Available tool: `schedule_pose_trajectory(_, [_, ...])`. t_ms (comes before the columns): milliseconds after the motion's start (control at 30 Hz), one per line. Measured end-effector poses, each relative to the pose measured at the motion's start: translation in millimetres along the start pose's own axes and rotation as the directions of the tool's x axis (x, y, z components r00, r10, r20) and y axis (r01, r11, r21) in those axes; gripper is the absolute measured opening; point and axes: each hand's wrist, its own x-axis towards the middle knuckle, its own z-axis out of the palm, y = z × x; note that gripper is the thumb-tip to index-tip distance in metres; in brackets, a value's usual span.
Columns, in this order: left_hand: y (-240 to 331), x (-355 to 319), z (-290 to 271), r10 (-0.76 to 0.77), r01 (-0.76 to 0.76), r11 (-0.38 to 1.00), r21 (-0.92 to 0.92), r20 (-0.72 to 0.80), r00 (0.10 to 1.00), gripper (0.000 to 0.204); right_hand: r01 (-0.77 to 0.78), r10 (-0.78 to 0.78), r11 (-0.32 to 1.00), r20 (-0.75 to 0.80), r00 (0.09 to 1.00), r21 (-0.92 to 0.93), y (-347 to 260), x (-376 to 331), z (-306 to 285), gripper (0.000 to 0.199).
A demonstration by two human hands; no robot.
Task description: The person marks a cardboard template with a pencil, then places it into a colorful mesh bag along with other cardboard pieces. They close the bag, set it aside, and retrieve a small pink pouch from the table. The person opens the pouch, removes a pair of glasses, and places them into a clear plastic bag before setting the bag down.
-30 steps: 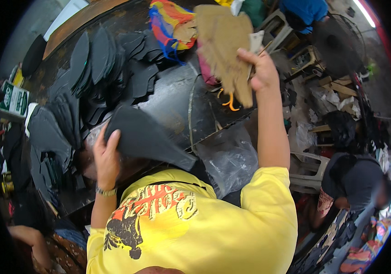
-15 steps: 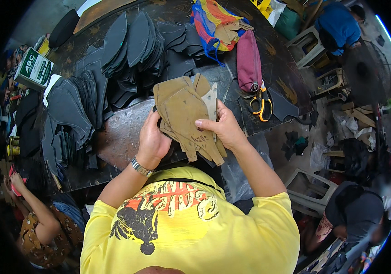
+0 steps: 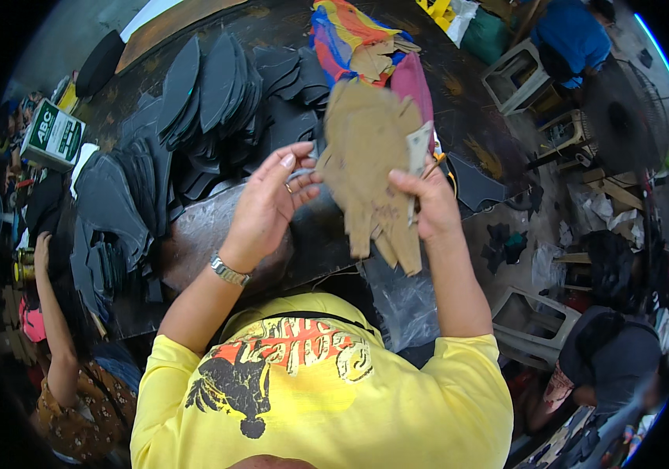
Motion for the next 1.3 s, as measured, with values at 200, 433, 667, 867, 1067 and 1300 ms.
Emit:
schedule_pose_trajectory(200, [47,97,28,0.360,-0.418,0.287,0.862,0.308,0.881,0.031,0.151,-0.145,0.988,-0.218,0.965,0.014,-62,66,-42,0.045])
schedule_pose_trajectory(433, [38,217,44,0.284,-0.040,-0.503,0.863,0.209,0.936,0.036,0.216,-0.229,0.972,-0.171,0.958,-0.096,-89,132,-46,0.049])
schedule_pose_trajectory(667, [24,255,26,0.145,-0.003,-0.396,0.918,0.065,0.987,0.027,0.058,-0.094,0.976,-0.170,0.981,-0.208,-80,158,-39,0.040])
schedule_pose_trajectory(867, [43,271,32,0.334,-0.109,-0.009,0.994,0.106,0.937,0.026,-0.058,0.033,0.977,-0.128,0.991,-0.205,-69,171,-23,0.040])
schedule_pose_trajectory(1067, [57,273,43,0.299,-0.373,0.381,0.846,0.269,0.915,0.031,-0.267,0.262,0.950,-0.051,0.964,-0.159,-77,210,-11,0.038])
schedule_pose_trajectory(1300, [68,262,46,0.170,-0.241,0.671,0.701,0.171,0.970,0.027,-0.110,0.103,0.993,-0.172,0.980,-0.032,-50,275,-4,0.031])
